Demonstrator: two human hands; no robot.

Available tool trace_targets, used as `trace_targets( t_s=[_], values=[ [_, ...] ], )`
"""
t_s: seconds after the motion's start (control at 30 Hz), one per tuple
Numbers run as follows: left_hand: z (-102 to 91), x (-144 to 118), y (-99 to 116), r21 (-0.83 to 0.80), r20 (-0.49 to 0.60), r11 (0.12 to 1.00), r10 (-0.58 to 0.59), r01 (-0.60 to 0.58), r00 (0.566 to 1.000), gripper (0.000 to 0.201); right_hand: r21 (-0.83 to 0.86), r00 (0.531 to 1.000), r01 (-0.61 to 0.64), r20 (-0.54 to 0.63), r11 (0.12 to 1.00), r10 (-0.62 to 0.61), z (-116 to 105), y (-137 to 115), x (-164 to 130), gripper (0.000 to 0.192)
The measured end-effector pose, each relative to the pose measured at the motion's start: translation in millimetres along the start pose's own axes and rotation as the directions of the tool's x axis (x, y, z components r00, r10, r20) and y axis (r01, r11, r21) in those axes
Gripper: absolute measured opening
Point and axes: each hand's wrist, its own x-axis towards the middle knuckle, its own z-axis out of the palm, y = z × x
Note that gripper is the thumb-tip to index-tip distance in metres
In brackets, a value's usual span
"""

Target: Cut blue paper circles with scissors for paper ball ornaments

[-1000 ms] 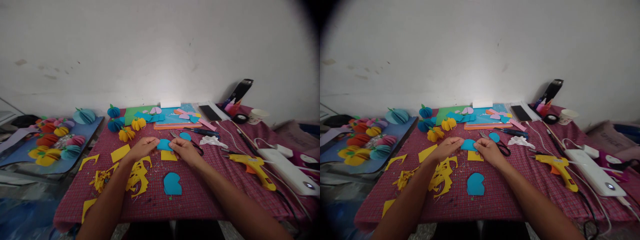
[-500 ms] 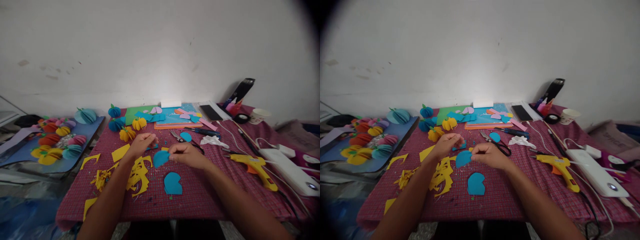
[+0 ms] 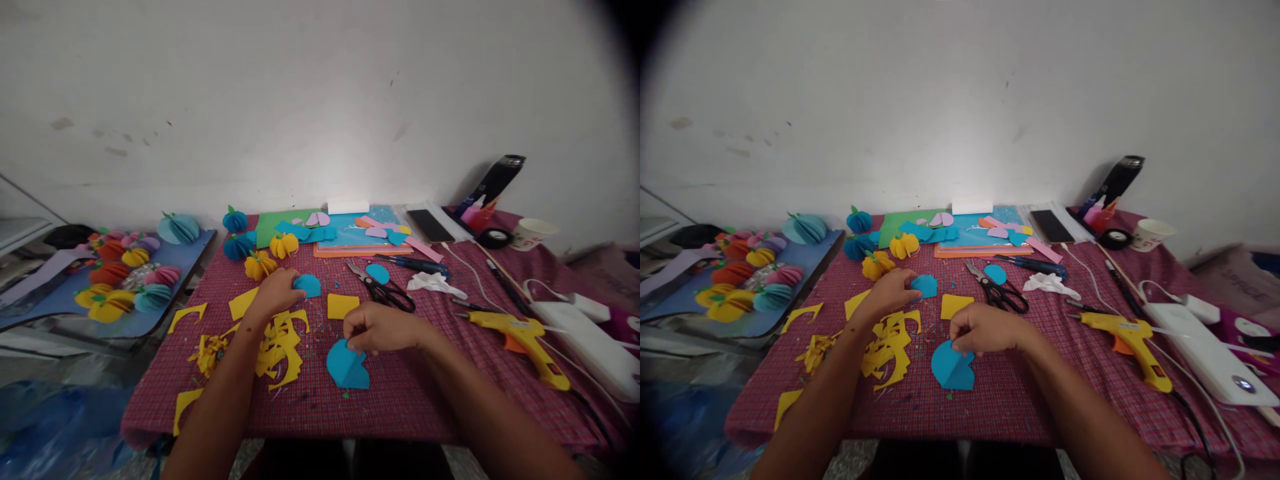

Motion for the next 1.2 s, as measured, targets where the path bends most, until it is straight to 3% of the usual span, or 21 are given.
trace_targets(
  t_s=[0.13, 0.23, 0.43, 0.57, 0.7, 0.9, 1.0, 1.1, 1.2],
  values=[
    [4.3, 1.1, -3.8, -0.042, 0.000, 0.999, -0.017, 0.017, 1.000, 0.027, -0.131, 0.998, 0.050, 0.033, 0.990, -0.046, -0.8, 1.3, -0.4, 0.021],
    [5.8, 1.8, -5.6, -0.084, -0.002, 0.996, -0.037, 0.037, 0.999, 0.026, -0.247, 0.992, 0.090, -0.062, 0.965, -0.109, -4.5, 0.0, 0.0, 0.024],
    [4.9, 3.0, -3.3, -0.085, 0.025, 0.995, -0.055, 0.057, 0.998, 0.011, -0.322, 0.960, 0.089, -0.225, 0.943, -0.167, -5.7, 0.7, 5.2, 0.029],
    [-0.2, 2.6, -1.1, -0.121, 0.000, 0.992, -0.019, 0.019, 1.000, 0.010, -0.299, 0.944, 0.067, -0.291, 0.952, -0.157, -6.0, 3.7, 8.3, 0.030],
    [-11.5, 0.8, 3.0, -0.256, -0.025, 0.967, -0.009, 0.002, 1.000, 0.011, -0.272, 0.906, 0.057, -0.390, 0.961, -0.164, -7.9, 4.2, 9.9, 0.031],
    [-23.4, -6.4, 20.2, -0.585, 0.055, 0.811, 0.049, -0.007, 0.997, 0.014, -0.118, 0.767, 0.181, -0.605, 0.976, -0.215, -1.7, 1.8, 18.9, 0.025],
    [-20.9, -9.4, 31.1, -0.650, 0.146, 0.760, 0.121, 0.003, 0.982, 0.017, 0.000, 0.710, 0.284, -0.672, 0.959, -0.211, 3.4, 3.2, 24.8, 0.036],
    [-14.7, -10.7, 39.9, -0.695, 0.183, 0.718, 0.191, -0.011, 0.964, 0.018, 0.049, 0.739, 0.306, -0.642, 0.951, -0.205, 5.4, 5.2, 27.0, 0.031],
    [-10.4, -11.4, 45.0, -0.737, 0.161, 0.675, 0.225, -0.034, 0.961, 0.019, 0.035, 0.759, 0.246, -0.628, 0.969, -0.170, 4.1, 6.4, 25.5, 0.025]
  ],
)
